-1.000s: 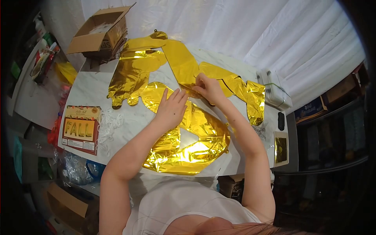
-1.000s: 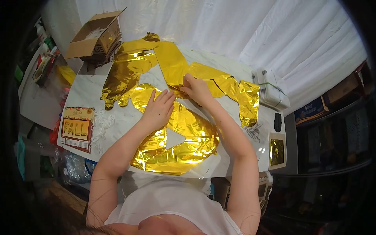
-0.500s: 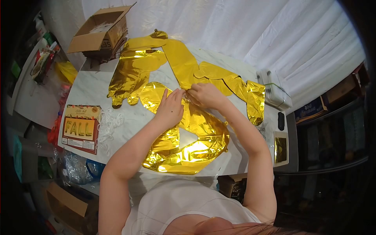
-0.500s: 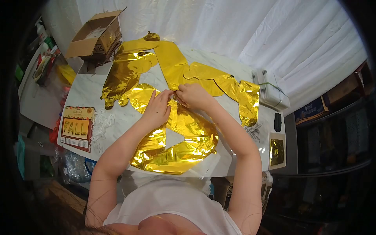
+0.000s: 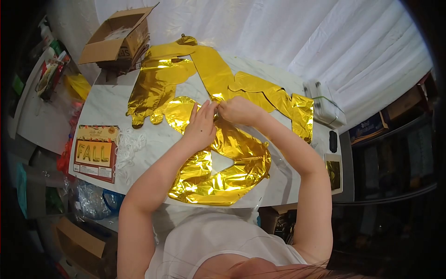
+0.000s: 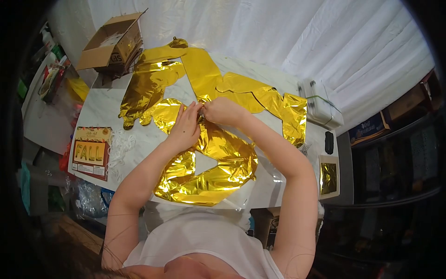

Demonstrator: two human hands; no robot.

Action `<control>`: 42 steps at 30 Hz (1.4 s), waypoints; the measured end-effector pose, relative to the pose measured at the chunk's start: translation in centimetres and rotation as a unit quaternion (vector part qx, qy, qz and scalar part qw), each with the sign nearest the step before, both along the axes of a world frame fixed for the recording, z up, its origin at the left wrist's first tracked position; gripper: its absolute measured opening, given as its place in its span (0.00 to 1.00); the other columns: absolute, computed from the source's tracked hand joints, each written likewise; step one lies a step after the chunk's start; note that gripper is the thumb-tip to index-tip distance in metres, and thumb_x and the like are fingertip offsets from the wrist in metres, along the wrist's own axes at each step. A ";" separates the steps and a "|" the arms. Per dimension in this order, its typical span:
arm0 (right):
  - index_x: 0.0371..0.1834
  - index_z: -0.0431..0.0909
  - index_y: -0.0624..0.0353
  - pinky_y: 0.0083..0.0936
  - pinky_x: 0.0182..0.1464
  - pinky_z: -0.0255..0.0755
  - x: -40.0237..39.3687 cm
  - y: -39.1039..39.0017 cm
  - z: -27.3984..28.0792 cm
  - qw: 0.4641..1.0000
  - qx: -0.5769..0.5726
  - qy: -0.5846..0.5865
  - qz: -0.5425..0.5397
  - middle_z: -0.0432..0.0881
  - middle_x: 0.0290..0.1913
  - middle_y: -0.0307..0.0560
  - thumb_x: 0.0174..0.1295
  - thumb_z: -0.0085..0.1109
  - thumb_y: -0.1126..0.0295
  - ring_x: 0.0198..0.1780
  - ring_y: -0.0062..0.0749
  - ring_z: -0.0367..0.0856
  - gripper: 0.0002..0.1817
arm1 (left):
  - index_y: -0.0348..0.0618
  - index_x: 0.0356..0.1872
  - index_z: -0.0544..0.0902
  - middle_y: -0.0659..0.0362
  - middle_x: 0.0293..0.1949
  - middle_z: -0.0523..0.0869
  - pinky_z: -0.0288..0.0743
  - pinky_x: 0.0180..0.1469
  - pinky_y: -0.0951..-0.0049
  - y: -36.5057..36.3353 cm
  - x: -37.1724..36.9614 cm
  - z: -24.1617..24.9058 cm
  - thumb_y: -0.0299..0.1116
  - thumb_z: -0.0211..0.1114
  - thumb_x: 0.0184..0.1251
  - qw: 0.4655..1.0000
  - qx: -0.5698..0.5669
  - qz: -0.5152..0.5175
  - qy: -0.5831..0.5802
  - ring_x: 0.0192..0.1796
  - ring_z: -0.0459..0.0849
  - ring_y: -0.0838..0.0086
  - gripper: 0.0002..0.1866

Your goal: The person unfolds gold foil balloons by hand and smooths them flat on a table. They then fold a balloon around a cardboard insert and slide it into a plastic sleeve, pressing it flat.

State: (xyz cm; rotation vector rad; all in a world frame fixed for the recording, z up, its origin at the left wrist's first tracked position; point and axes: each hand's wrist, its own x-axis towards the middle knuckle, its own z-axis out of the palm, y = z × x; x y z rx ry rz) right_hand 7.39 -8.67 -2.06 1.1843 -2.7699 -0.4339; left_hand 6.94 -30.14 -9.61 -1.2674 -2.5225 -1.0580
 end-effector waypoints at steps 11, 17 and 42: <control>0.40 0.92 0.57 0.43 0.45 0.83 -2.6 3.4 0.7 0.932 -0.282 -0.117 -0.197 0.92 0.35 0.52 0.63 0.71 0.64 0.39 0.50 0.91 0.10 | 0.35 0.80 0.64 0.44 0.78 0.71 0.41 0.88 0.36 -0.2 0.2 0.6 0.26 0.60 0.69 0.998 -0.012 0.003 0.065 0.86 0.61 0.46 0.37; 0.43 0.92 0.59 0.32 0.39 0.79 -3.4 4.2 0.8 0.885 -0.355 -0.190 -0.234 0.90 0.33 0.51 0.65 0.74 0.67 0.32 0.38 0.87 0.09 | 0.36 0.83 0.63 0.46 0.77 0.74 0.39 0.88 0.37 0.0 0.3 1.0 0.30 0.58 0.72 0.997 -0.049 -0.001 0.066 0.86 0.62 0.50 0.37; 0.47 0.88 0.73 0.38 0.42 0.85 -13.0 16.9 9.9 0.383 -0.833 -0.083 -0.391 0.89 0.42 0.54 0.71 0.73 0.63 0.39 0.38 0.87 0.18 | 0.38 0.74 0.76 0.45 0.79 0.72 0.36 0.87 0.30 0.6 0.0 -0.2 0.41 0.58 0.76 0.991 -0.087 0.005 0.106 0.84 0.65 0.53 0.29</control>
